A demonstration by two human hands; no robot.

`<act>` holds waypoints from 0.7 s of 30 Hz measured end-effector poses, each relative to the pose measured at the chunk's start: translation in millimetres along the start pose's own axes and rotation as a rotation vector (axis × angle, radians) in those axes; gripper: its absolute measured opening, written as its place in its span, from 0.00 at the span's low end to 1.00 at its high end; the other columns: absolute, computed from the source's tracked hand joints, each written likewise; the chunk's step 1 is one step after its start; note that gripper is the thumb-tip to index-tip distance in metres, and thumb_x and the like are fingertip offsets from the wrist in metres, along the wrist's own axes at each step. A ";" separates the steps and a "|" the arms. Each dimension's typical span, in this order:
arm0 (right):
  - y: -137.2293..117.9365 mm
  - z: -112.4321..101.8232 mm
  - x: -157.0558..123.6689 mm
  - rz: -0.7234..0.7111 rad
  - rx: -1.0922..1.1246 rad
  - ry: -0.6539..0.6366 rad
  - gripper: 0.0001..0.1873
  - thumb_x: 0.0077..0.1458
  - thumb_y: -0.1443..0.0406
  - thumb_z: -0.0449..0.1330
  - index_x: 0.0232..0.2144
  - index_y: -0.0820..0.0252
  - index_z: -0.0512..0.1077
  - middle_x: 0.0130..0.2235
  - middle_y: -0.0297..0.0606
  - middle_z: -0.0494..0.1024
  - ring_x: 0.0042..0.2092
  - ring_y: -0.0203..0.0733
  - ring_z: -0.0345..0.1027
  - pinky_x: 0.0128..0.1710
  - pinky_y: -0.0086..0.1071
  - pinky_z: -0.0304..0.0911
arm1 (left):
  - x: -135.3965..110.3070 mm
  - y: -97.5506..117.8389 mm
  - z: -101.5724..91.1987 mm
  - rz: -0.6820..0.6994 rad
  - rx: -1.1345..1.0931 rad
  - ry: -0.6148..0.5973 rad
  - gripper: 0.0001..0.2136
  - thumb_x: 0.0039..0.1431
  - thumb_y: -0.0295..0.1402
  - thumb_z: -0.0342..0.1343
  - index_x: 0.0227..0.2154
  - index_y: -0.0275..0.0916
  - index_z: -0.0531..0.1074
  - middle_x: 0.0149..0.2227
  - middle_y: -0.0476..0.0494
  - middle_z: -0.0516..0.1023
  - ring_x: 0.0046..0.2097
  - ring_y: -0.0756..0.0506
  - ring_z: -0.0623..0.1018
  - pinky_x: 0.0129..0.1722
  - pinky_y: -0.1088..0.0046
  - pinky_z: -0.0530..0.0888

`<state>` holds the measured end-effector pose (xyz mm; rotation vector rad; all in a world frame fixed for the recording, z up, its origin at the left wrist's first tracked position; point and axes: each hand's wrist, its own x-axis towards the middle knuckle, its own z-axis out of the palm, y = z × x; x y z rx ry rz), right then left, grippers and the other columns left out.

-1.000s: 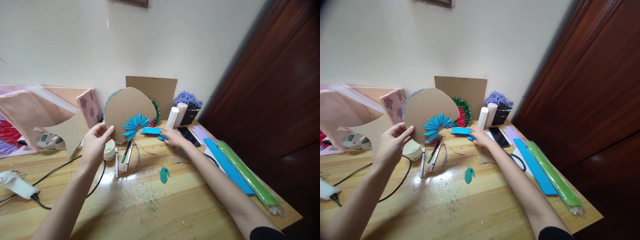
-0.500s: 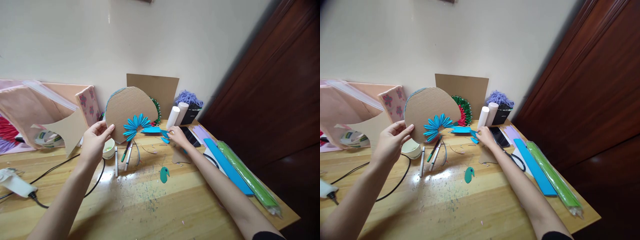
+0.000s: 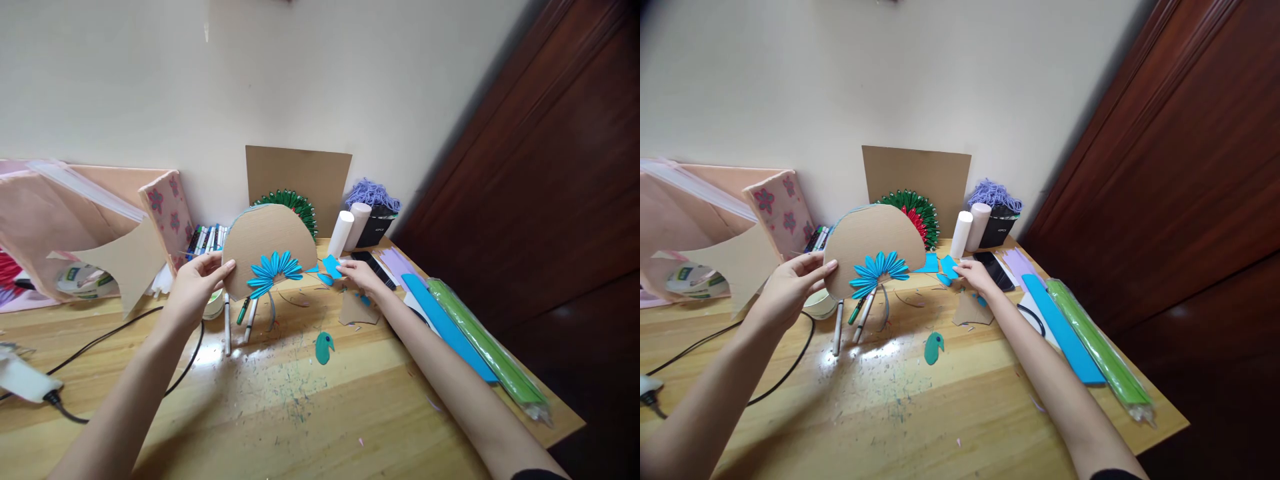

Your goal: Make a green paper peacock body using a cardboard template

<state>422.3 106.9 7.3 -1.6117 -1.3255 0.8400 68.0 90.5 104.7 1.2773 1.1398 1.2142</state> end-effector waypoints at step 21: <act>-25.1 8.1 -41.9 -0.146 0.000 -0.064 0.07 0.47 0.65 0.58 0.32 0.60 0.67 0.31 0.35 0.75 0.32 0.38 0.71 0.31 0.31 0.67 | -14.1 -104.5 67.9 -0.093 0.195 0.070 0.15 0.52 0.27 0.54 0.44 0.35 0.64 0.40 0.34 0.75 0.37 0.42 0.78 0.38 0.60 0.75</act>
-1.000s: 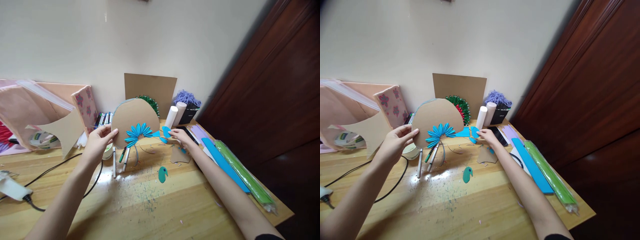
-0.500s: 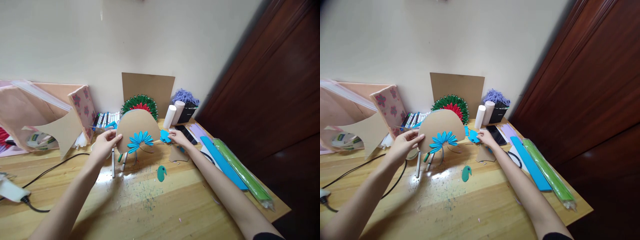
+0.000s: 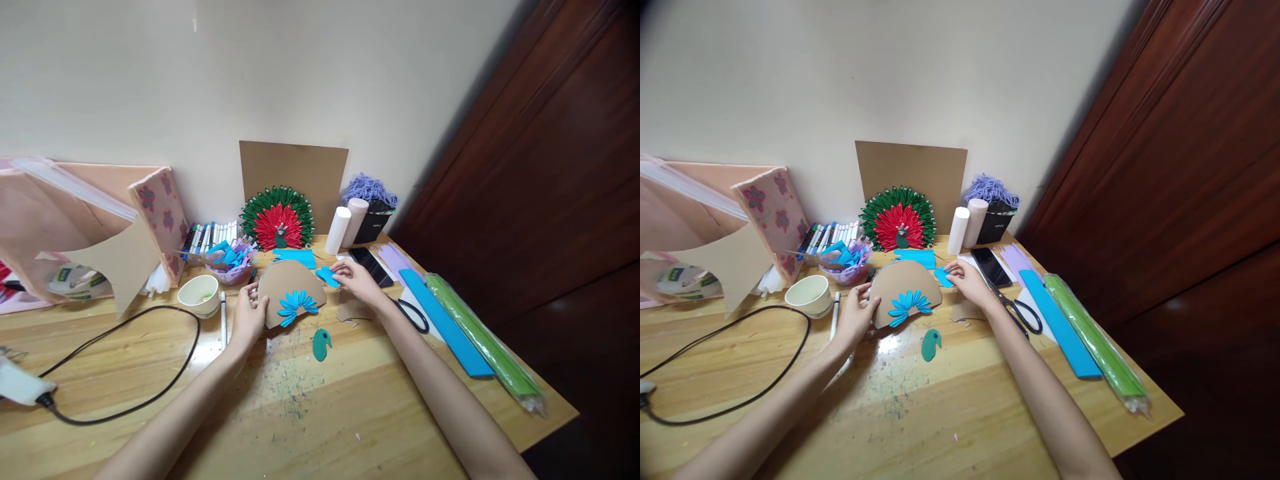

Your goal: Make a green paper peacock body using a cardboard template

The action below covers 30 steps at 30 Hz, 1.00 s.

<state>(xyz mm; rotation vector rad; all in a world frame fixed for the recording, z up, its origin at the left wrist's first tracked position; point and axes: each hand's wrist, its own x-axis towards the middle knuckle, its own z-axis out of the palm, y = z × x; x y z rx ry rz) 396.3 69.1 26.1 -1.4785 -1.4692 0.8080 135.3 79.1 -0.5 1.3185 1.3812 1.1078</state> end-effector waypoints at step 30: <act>-84.9 47.0 -50.2 -0.300 -0.016 -0.088 0.05 0.52 0.66 0.60 0.31 0.54 0.77 0.33 0.34 0.80 0.37 0.41 0.73 0.38 0.34 0.69 | -49.5 57.9 -7.9 0.500 0.070 -0.195 0.08 0.57 0.35 0.56 0.37 0.43 0.78 0.36 0.44 0.80 0.38 0.44 0.78 0.39 0.68 0.74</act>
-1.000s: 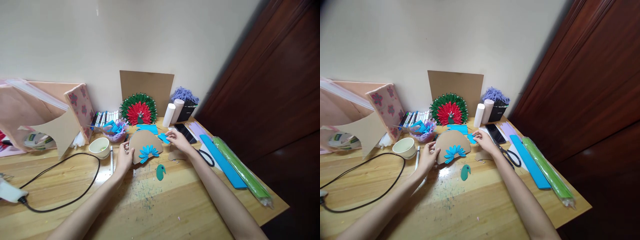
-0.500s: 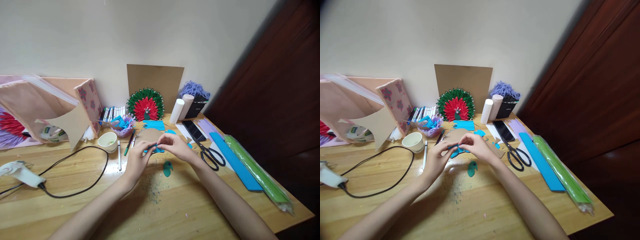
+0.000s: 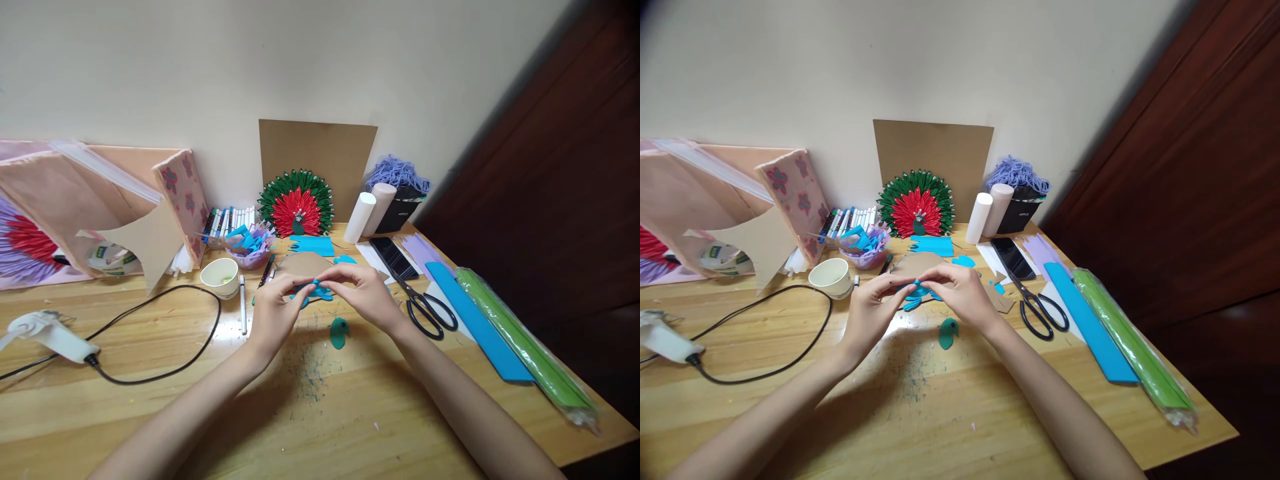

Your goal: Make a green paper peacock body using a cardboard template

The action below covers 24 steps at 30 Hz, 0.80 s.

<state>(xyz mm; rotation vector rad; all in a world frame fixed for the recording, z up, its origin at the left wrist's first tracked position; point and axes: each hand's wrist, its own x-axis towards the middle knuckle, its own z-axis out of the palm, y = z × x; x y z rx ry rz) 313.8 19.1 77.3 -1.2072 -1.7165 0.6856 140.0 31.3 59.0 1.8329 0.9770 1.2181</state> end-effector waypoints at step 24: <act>-9.1 0.3 -5.5 -0.193 -0.068 -0.037 0.03 0.49 0.71 0.59 0.28 0.61 0.73 0.28 0.36 0.75 0.27 0.34 0.68 0.28 0.29 0.67 | 15.4 21.2 -13.2 -0.617 -0.405 -0.164 0.14 0.40 0.37 0.67 0.29 0.33 0.79 0.31 0.40 0.81 0.32 0.47 0.78 0.33 0.74 0.74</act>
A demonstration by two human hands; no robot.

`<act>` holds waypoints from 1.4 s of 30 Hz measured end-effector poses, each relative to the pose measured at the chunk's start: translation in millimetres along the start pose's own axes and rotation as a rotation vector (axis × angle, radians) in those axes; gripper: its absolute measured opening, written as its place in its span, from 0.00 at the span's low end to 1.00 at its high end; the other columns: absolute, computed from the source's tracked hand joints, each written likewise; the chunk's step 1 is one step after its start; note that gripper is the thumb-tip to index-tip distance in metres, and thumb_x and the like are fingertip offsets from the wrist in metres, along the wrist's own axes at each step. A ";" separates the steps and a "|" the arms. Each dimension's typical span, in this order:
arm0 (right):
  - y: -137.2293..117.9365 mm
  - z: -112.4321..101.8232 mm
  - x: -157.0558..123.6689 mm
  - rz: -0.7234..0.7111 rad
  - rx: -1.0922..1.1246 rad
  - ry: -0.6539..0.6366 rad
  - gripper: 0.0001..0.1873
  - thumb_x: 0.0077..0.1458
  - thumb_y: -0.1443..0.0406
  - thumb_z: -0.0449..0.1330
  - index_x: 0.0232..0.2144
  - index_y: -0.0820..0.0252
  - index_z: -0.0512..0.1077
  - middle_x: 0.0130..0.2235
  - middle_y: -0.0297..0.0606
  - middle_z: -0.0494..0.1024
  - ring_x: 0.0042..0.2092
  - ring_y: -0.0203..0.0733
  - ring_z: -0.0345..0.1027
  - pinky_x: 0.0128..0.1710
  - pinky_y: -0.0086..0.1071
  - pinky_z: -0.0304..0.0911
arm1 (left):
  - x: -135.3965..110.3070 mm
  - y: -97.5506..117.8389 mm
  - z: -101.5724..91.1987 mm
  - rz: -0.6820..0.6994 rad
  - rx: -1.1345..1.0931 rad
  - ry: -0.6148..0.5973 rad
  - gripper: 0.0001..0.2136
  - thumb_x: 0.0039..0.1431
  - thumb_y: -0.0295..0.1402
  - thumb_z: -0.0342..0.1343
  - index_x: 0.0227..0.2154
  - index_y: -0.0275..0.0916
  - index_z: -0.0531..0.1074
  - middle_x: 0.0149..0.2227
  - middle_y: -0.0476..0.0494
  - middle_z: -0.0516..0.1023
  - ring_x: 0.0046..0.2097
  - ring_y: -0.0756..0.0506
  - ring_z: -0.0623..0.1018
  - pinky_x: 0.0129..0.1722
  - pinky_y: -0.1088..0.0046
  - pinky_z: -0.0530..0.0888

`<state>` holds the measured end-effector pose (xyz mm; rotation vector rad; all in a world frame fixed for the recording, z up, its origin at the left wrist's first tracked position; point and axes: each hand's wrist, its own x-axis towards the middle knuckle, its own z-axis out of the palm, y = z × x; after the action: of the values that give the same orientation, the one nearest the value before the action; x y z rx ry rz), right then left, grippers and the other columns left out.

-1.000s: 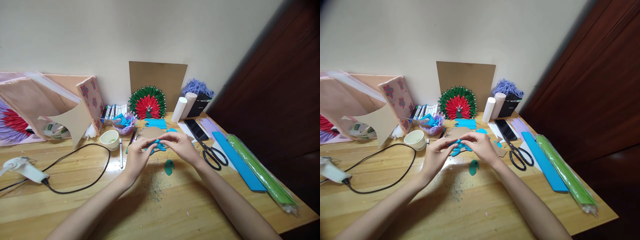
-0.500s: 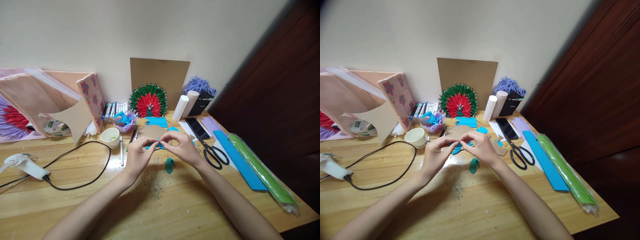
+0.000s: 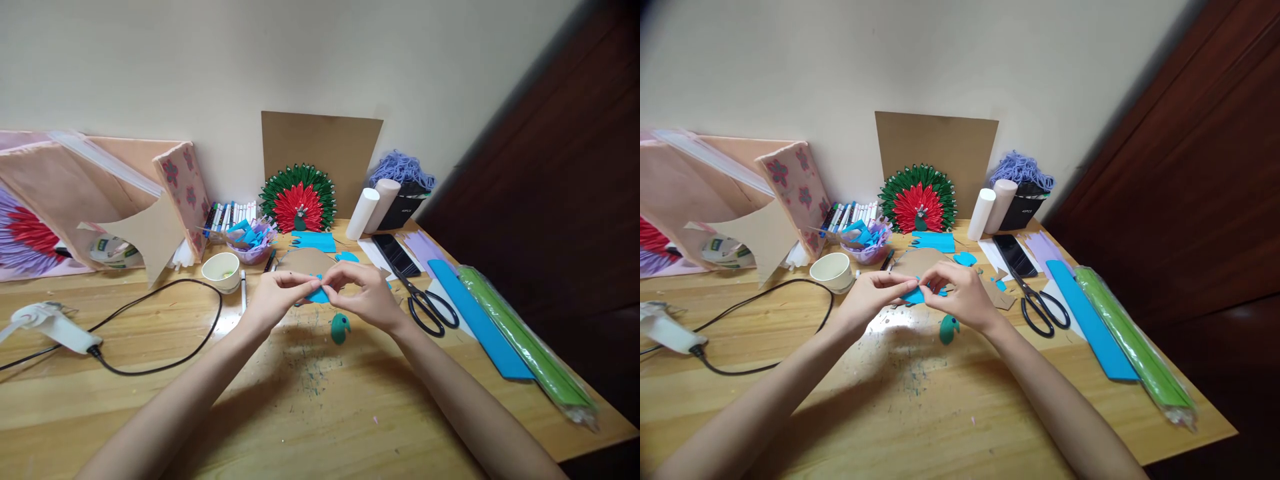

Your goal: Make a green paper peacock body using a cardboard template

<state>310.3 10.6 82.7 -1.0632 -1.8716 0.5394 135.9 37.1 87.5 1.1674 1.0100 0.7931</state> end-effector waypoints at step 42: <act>-11.2 -7.9 -3.7 -0.213 -0.146 0.118 0.08 0.55 0.69 0.58 0.37 0.55 0.76 0.34 0.37 0.80 0.37 0.41 0.73 0.38 0.37 0.70 | -13.5 -2.5 -2.3 0.980 0.818 0.181 0.07 0.61 0.28 0.50 0.34 0.36 0.74 0.30 0.44 0.76 0.32 0.50 0.74 0.32 0.76 0.69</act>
<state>312.8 1.0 92.9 -0.9522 -1.9127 0.2150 128.9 25.1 87.8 2.4190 0.8971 1.3058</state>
